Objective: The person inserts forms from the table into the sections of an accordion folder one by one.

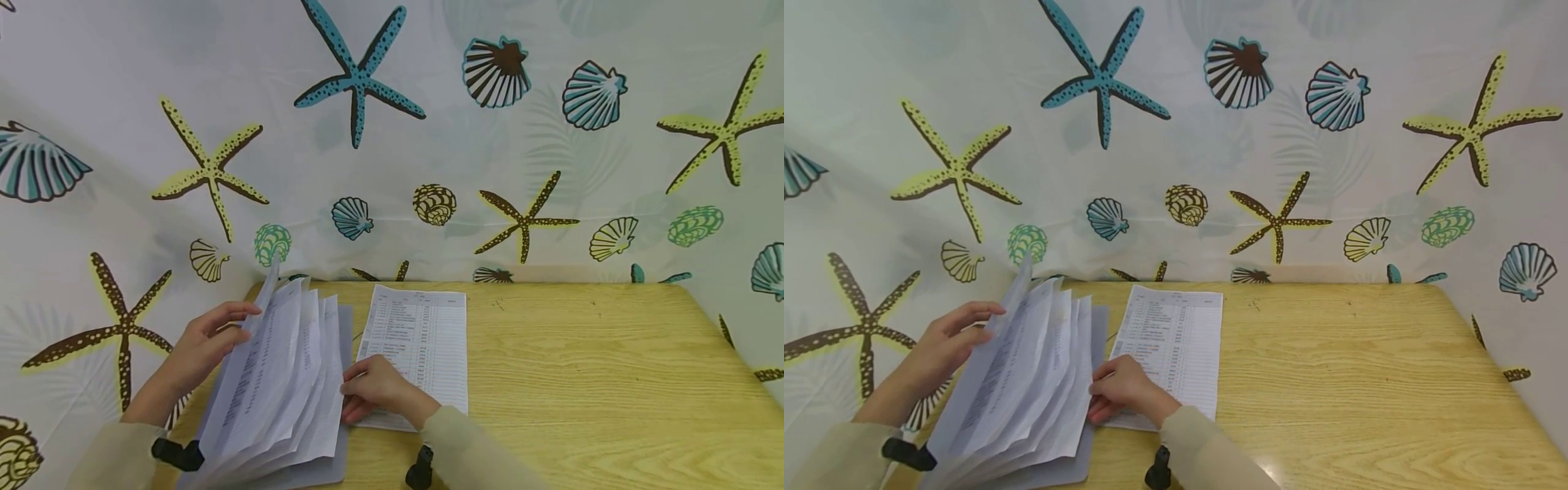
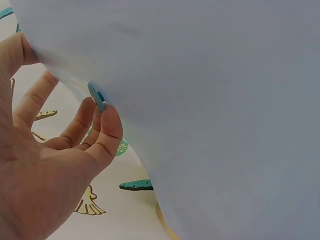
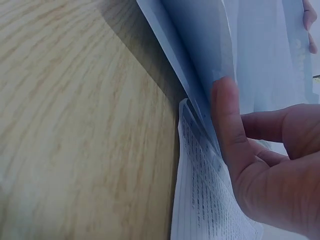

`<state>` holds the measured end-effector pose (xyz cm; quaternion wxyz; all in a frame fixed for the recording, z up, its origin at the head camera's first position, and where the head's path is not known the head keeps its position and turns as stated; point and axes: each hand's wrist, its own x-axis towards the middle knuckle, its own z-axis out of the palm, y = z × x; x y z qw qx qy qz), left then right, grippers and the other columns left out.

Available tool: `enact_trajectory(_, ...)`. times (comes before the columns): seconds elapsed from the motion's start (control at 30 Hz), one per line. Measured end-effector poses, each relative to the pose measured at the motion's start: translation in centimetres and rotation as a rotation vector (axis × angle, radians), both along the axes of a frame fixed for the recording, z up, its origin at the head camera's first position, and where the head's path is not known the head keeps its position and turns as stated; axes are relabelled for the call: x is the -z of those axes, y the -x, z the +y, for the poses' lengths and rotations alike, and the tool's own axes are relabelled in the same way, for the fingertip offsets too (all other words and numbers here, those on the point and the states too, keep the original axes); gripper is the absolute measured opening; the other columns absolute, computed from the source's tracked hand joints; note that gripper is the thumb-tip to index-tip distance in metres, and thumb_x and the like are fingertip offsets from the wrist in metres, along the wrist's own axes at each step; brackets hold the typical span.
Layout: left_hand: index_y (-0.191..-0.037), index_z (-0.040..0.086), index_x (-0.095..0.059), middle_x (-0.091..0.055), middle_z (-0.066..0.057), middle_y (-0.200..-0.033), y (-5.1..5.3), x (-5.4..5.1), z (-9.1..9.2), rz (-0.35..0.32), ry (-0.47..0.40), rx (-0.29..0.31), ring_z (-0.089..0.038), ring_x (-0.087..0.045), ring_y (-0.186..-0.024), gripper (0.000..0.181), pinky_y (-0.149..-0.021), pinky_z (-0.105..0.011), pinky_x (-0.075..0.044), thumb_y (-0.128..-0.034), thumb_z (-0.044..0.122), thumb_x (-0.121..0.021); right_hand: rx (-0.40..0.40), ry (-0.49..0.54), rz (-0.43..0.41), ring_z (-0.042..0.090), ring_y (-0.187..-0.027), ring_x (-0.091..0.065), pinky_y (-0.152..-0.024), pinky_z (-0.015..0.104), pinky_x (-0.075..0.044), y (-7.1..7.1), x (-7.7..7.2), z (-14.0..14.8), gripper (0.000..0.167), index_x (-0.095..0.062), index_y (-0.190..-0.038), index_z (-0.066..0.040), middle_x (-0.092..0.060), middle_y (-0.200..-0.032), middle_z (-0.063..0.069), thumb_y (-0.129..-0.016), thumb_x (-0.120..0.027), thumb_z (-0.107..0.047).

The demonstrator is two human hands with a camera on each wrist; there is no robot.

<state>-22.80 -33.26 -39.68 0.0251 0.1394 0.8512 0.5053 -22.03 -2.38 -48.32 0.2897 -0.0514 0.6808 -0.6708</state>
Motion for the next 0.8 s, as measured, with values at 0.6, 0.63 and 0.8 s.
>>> enact_trajectory(0.6,-0.143,0.010,-0.055,-0.053,0.009,-0.133,-0.1,-0.3,0.2,-0.007,0.004,-0.010,-0.011,-0.053,-0.120,0.035,-0.093,-0.033,-0.050,-0.1084,0.017,-0.053,0.010,0.031,-0.026,0.027,-0.063,-0.075,-0.059,0.039,-0.063,-0.1,0.1,-1.4,0.018,-0.068,-0.114,0.007,-0.074,-0.080,0.022,-0.096,-0.064,0.005)
enact_trajectory(0.63,-0.143,0.010,-0.055,-0.053,0.009,-0.133,-0.1,-0.3,0.2,-0.008,0.005,-0.011,-0.011,-0.053,-0.119,0.035,-0.094,-0.033,-0.050,-0.1084,0.017,-0.053,0.008,0.034,-0.023,0.026,-0.062,-0.075,-0.059,0.039,-0.063,-0.1,0.1,-1.4,0.019,-0.068,-0.115,0.007,-0.073,-0.080,0.020,-0.097,-0.064,0.005)
enact_trajectory(0.8,-0.143,0.010,-0.055,-0.053,0.010,-0.134,-0.2,-0.6,0.2,-0.008,0.014,-0.022,-0.009,-0.053,-0.119,0.036,-0.095,-0.039,-0.050,-0.1082,0.017,-0.053,0.001,0.048,-0.014,0.017,-0.056,-0.070,-0.058,0.036,-0.062,-0.2,0.1,-1.6,0.021,-0.070,-0.118,0.007,-0.069,-0.073,0.013,-0.098,-0.067,0.001)
